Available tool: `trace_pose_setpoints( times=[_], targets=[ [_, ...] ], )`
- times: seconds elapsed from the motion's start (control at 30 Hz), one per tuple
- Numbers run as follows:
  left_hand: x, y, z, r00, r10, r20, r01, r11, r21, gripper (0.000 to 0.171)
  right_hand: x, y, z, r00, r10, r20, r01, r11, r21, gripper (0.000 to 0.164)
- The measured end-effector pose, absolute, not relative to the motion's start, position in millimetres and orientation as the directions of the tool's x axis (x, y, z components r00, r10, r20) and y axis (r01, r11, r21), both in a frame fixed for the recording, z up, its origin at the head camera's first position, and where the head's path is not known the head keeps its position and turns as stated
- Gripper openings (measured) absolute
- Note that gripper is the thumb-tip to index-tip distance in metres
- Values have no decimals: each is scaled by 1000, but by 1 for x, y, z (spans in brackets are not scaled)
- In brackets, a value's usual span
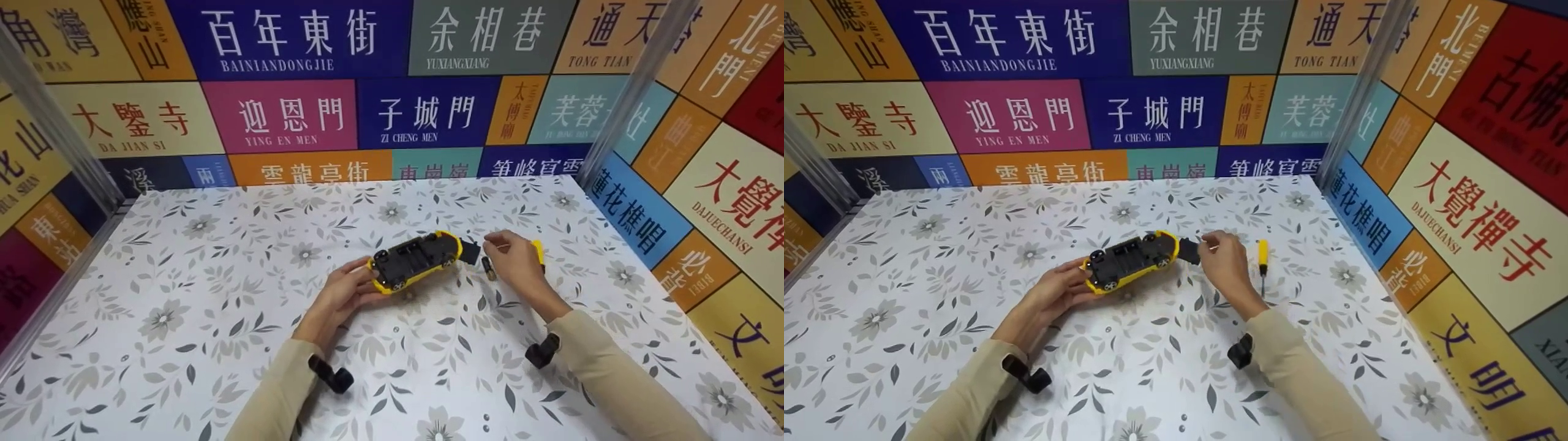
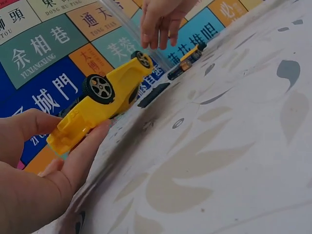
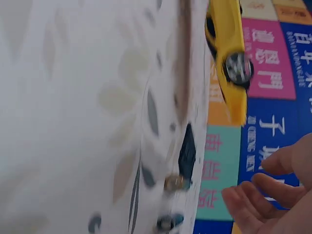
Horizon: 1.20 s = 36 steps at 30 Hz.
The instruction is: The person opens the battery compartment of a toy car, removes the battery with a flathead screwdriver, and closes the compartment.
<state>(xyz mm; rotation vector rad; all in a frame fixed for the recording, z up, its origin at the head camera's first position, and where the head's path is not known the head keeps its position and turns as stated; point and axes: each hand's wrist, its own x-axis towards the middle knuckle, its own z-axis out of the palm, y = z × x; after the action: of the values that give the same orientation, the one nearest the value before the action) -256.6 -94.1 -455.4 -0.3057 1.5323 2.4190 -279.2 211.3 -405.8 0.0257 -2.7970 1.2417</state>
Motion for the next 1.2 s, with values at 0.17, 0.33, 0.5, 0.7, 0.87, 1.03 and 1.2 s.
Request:
trace_pose_setpoints(
  times=[0.17,0.33,0.5,0.7,0.87,1.03,1.2],
  targets=[
    [-257,-94,-447,-950,85,-301,-305,-467,830,62,-272,193,-402,-978,-174,-112,36,390,-920,62],
    [-254,-93,-445,-955,139,-263,-297,-481,825,67,-269,172,-406,-921,-354,-161,119,137,-983,85],
    [-250,-89,-449,-945,267,-190,-300,-470,830,77,-269,153,-408,-942,-311,-130,131,18,-991,90],
    [-249,-88,-450,-912,372,-173,-332,-421,844,86,-274,143,-413,-954,-278,-112,123,-23,-992,91],
    [-249,-90,-446,-893,408,-188,-341,-342,876,82,-276,139,-415,-953,-283,-107,127,-52,-991,91],
    [-249,-91,-445,-909,349,-226,-332,-283,900,70,-277,135,-414,-945,-306,-112,135,-54,-989,92],
    [-250,-91,-447,-920,284,-271,-344,-251,905,65,-279,131,-411,-935,-328,-138,140,18,-990,91]
  ],
)
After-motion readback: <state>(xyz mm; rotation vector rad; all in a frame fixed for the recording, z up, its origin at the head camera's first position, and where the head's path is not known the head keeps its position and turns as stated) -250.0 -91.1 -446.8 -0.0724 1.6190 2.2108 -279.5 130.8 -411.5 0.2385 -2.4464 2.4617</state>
